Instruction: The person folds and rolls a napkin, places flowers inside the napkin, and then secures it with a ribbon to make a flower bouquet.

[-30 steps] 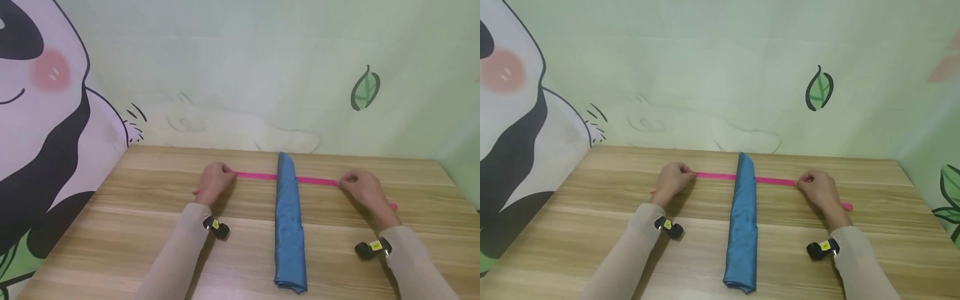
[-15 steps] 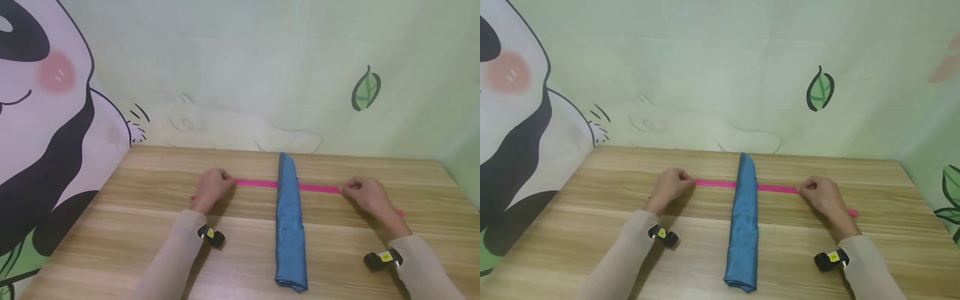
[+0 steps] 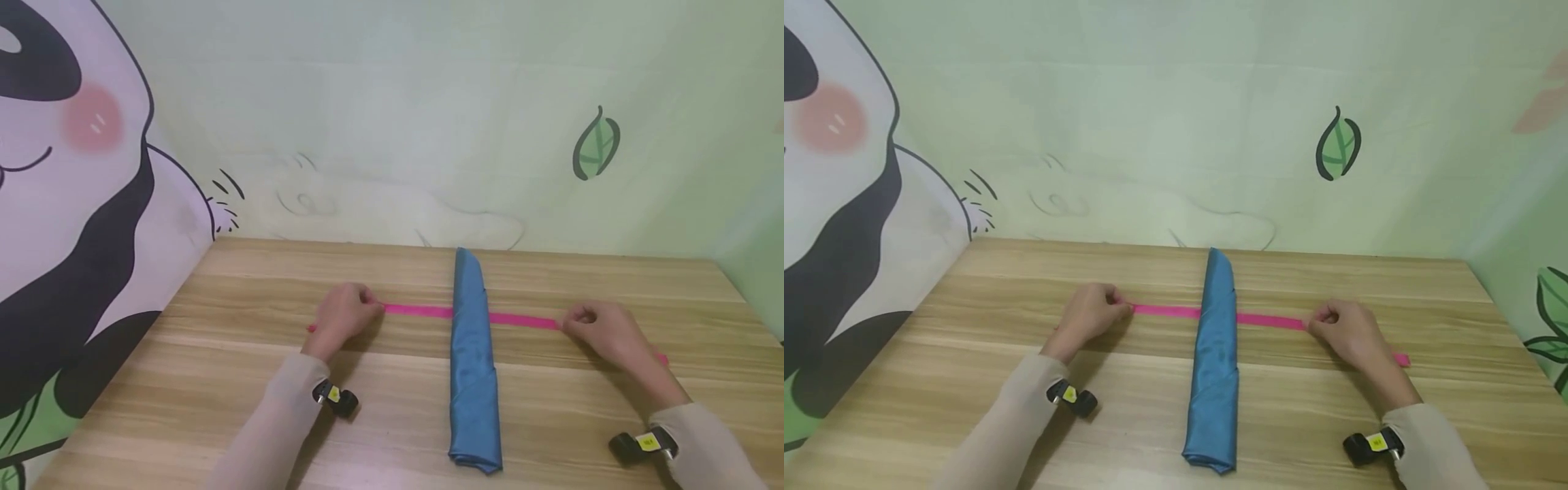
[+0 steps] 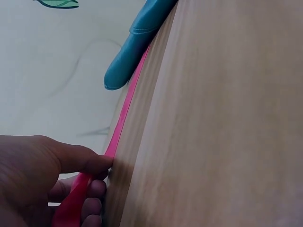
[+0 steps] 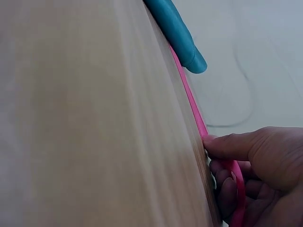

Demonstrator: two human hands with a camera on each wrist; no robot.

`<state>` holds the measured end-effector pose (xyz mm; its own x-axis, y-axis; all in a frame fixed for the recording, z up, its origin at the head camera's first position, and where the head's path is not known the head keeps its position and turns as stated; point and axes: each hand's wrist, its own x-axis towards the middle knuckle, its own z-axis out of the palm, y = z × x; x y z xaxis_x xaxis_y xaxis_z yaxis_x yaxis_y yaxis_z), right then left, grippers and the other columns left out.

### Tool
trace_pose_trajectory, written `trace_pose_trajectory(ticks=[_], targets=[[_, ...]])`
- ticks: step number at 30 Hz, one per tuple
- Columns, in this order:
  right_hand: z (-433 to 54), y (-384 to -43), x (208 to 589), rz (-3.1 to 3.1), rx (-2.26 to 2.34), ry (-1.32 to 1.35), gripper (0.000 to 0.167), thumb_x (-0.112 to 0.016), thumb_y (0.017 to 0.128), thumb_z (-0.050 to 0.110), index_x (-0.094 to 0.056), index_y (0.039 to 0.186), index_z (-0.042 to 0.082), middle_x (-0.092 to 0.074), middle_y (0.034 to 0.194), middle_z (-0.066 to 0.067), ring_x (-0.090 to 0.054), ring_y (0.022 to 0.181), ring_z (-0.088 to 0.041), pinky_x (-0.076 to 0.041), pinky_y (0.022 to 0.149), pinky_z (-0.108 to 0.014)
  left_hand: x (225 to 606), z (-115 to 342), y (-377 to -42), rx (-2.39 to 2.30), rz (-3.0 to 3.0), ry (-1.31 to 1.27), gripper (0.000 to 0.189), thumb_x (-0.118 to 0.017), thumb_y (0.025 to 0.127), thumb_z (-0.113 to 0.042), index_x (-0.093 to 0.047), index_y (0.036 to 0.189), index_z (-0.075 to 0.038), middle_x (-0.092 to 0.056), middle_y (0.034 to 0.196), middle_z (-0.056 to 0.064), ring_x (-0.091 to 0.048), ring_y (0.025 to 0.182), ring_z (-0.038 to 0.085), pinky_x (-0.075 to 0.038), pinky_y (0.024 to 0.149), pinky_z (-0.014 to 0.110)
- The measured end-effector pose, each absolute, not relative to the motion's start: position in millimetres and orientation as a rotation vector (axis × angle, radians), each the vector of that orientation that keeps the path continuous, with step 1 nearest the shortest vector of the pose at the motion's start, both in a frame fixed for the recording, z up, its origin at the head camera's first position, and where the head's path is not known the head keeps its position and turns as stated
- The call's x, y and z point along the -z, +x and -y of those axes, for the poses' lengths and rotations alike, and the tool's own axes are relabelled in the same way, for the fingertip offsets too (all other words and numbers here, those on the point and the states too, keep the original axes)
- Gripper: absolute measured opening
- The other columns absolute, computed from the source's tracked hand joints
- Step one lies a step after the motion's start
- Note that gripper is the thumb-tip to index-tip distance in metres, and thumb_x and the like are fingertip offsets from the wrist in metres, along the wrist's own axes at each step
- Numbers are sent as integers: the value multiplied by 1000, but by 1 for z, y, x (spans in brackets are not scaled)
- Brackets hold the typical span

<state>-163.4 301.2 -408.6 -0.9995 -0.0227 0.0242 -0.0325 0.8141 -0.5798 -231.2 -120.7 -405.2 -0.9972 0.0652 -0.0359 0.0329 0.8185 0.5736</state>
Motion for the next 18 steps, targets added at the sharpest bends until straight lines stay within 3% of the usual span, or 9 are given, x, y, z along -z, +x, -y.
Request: trace_pose_trajectory(ticks=[5, 11, 18], targets=[[-301, -157, 409, 2975, -943, 68, 21, -75, 98, 22, -74, 98, 1, -72, 92, -9, -64, 88, -27, -50, 79, -43, 406, 123, -228, -925, -2938, 106, 9, -81, 89, -25, -77, 87, -17, -68, 79, -3, -58, 69, 18, -42, 60, 33], [-300, -152, 411, 2968, -935, 75, 20, -77, 98, 24, -74, 92, 5, -69, 86, -3, -57, 82, -21, -46, 75, -39, 407, 126, -224, -907, -2932, 138, 12, -82, 89, -26, -76, 86, -17, -68, 80, -3, -59, 72, 18, -43, 64, 35], [-300, -152, 411, 2964, -917, 75, 20, -77, 98, 22, -73, 93, 4, -71, 87, -5, -57, 82, -21, -47, 74, -39, 407, 128, -223, -923, -2919, 156, 12, -81, 90, -26, -76, 87, -15, -67, 79, -2, -58, 72, 18, -43, 65, 35]])
